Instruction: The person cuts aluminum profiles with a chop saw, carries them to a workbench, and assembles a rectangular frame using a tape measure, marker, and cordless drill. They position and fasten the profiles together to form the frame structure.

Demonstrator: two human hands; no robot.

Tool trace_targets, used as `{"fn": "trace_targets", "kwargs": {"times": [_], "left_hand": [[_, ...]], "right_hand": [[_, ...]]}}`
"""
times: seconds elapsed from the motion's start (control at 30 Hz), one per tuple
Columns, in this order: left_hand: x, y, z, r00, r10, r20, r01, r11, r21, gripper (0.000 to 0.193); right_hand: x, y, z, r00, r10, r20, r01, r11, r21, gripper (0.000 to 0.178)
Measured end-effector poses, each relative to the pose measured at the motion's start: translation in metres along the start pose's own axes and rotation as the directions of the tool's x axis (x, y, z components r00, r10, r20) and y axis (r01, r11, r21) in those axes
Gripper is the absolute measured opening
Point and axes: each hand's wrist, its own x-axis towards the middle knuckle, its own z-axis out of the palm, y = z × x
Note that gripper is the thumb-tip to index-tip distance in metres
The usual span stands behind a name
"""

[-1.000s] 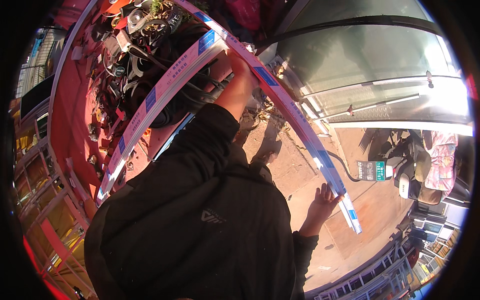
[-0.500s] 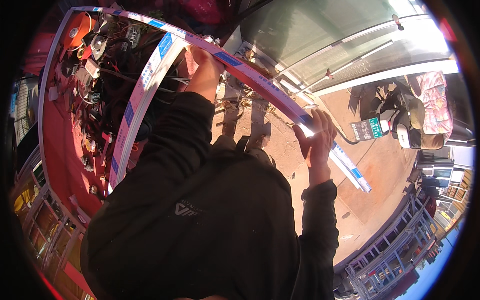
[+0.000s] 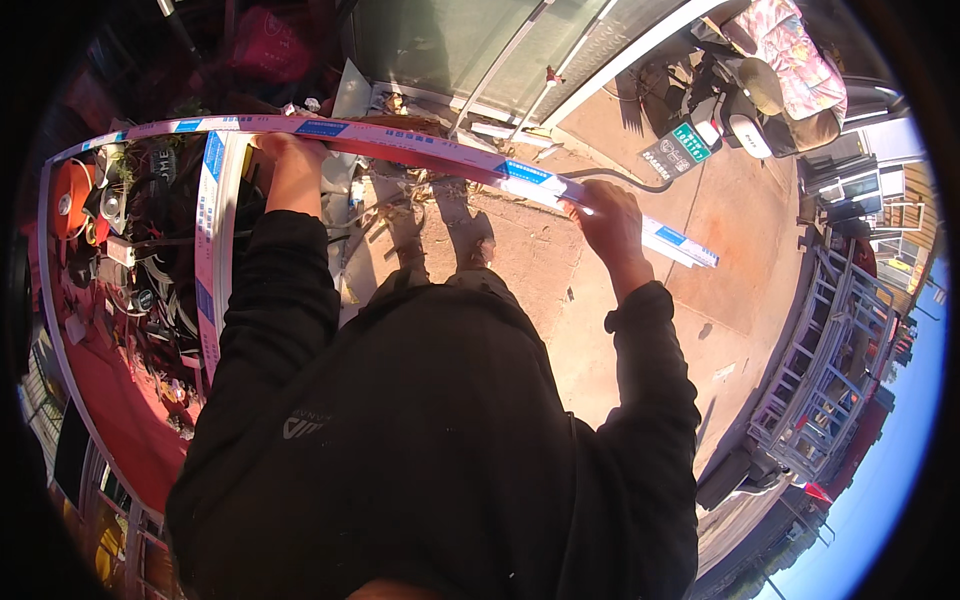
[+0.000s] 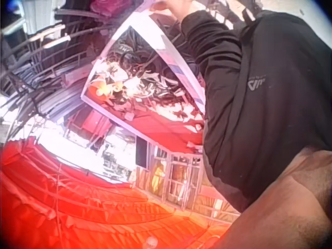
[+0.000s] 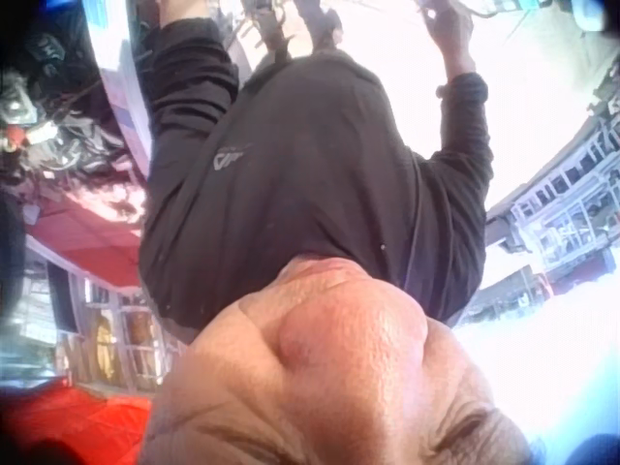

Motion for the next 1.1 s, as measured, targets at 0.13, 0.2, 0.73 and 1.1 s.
{"fn": "trace_targets", "kwargs": {"times": [0.13, 0.2, 0.73, 1.1], "left_hand": [[0.008, 0.002, -0.005, 0.993, -0.033, 0.113, 0.022, 0.995, 0.098, 0.075], [0.008, 0.004, -0.006, 0.992, -0.067, 0.109, 0.056, 0.993, 0.099, 0.06], [0.038, 0.017, -0.021, 0.978, -0.112, 0.174, 0.049, 0.942, 0.332, 0.067], [0.058, 0.036, -0.046, 0.897, -0.23, 0.378, 0.107, 0.941, 0.32, 0.066]], "right_hand": [[-0.026, 0.045, -0.022, 0.989, 0.14, 0.05, -0.137, 0.989, -0.061, 0.029], [-0.032, 0.048, -0.012, 0.992, 0.087, -0.09, -0.088, 0.996, -0.008, 0.028], [-0.107, 0.19, -0.067, 0.967, 0.248, 0.059, -0.247, 0.969, -0.022, 0.02], [-0.188, 0.239, 0.008, -0.26, 0.96, 0.1, 0.051, -0.09, 0.995, 0.059]]}}
